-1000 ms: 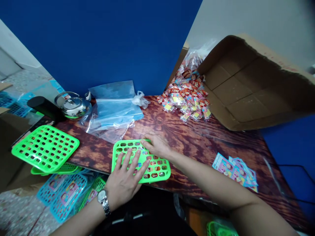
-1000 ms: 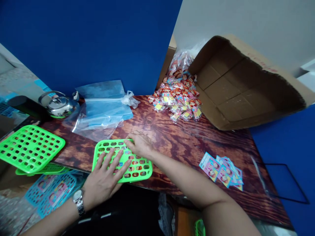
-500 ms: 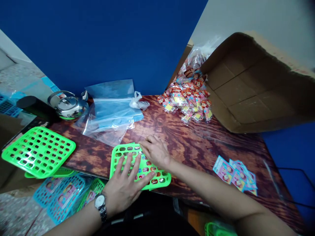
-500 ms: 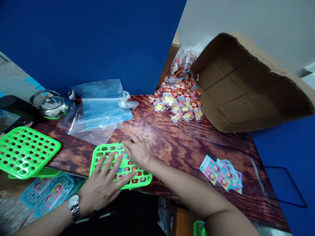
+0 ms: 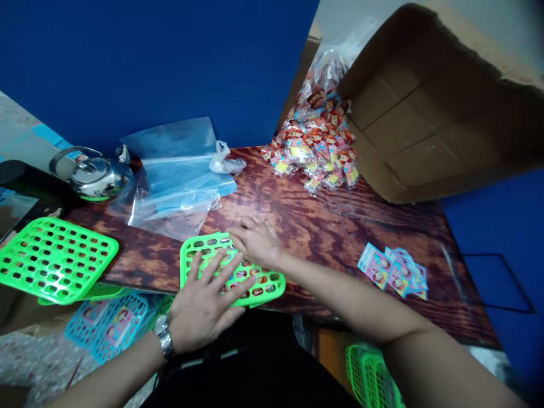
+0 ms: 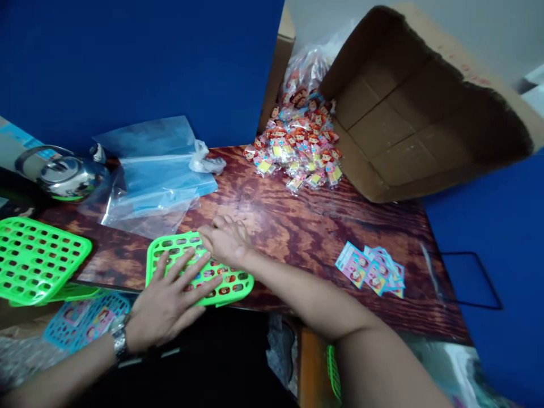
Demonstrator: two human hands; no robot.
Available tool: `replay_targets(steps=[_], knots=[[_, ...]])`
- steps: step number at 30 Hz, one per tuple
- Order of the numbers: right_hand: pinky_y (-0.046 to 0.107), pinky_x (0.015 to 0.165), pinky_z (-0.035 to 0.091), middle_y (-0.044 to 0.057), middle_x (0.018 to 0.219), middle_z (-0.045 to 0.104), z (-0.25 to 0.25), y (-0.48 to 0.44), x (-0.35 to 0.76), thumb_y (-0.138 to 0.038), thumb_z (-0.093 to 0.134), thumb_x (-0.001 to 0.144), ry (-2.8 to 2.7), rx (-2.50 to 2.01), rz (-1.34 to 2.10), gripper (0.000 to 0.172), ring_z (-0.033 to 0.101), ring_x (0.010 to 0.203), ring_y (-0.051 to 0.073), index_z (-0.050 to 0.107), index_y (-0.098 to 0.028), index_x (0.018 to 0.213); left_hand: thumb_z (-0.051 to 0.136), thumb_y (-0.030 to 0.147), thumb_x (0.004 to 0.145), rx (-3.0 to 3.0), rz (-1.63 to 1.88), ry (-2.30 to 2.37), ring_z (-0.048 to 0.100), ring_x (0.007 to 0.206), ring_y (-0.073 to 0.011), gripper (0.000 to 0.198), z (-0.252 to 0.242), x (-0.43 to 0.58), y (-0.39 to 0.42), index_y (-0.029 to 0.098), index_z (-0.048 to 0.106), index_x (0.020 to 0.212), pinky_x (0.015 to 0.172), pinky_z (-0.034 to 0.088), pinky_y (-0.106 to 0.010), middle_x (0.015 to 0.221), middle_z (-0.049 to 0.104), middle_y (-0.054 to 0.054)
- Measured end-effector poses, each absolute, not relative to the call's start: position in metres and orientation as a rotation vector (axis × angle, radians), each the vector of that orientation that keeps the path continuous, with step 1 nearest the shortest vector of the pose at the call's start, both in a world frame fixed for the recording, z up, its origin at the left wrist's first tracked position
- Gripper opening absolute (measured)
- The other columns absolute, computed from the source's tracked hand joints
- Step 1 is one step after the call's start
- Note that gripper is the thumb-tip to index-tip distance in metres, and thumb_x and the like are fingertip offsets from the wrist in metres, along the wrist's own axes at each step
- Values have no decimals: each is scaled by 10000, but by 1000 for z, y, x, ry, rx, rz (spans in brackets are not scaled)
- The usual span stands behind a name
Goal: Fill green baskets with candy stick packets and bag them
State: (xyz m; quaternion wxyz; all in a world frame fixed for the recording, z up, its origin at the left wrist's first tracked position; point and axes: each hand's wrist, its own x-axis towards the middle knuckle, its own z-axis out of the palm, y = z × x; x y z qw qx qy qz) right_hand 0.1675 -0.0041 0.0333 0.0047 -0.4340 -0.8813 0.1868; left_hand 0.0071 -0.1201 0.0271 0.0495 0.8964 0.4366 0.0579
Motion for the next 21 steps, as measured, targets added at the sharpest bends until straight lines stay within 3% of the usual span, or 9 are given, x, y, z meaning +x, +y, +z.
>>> replay_targets(steps=[3, 9, 12, 14, 17, 21], knots=[[309, 756, 368, 38, 984, 560, 35, 0, 171, -437, 315, 940, -2740, -1335, 657, 349, 475, 951, 204, 627, -331, 1054, 460, 354, 902, 2744, 207, 1360, 248, 1341, -351, 542, 31, 8, -118, 470, 238, 1382, 1034, 158, -607, 1481, 312, -24], [274, 703, 347, 27, 944, 597, 41, 8, 173, -423, 334, 925, -2777, -1279, 739, 348, 513, 895, 193, 651, -322, 1029, 487, 495, 863, 2799, 177, 1280, 375, 1222, -377, 525, 36, 7, -108, 480, 308, 1356, 920, 319, -570, 1394, 433, -46], [271, 695, 345, 26, 966, 601, 41, 6, 172, -448, 335, 921, -2750, -1318, 716, 350, 513, 920, 198, 642, -342, 1053, 471, 530, 854, 2854, 163, 1213, 424, 1156, -369, 517, 38, 6, -102, 478, 329, 1349, 908, 310, -604, 1363, 458, -59], [272, 700, 346, 23, 989, 597, 39, 4, 172, -461, 338, 918, -2715, -1347, 692, 346, 509, 951, 203, 621, -369, 1094, 474, 530, 849, 2900, 203, 1154, 392, 1186, -386, 532, 38, 5, -99, 466, 325, 1356, 945, 230, -668, 1355, 453, -68], [275, 697, 350, 25, 986, 599, 39, 5, 173, -454, 342, 915, -2709, -1335, 707, 343, 512, 944, 205, 631, -362, 1074, 508, 536, 822, 2891, 277, 1134, 208, 1302, -456, 551, 36, 4, -94, 487, 334, 1343, 956, 109, -739, 1399, 375, -53], [265, 686, 353, 28, 920, 612, 43, 11, 174, -440, 361, 912, -2726, -1300, 804, 347, 532, 882, 186, 679, -314, 973, 516, 611, 776, 2782, 277, 1182, 89, 1337, -481, 598, 32, 3, -92, 422, 395, 1331, 973, 113, -737, 1404, 327, -67]])
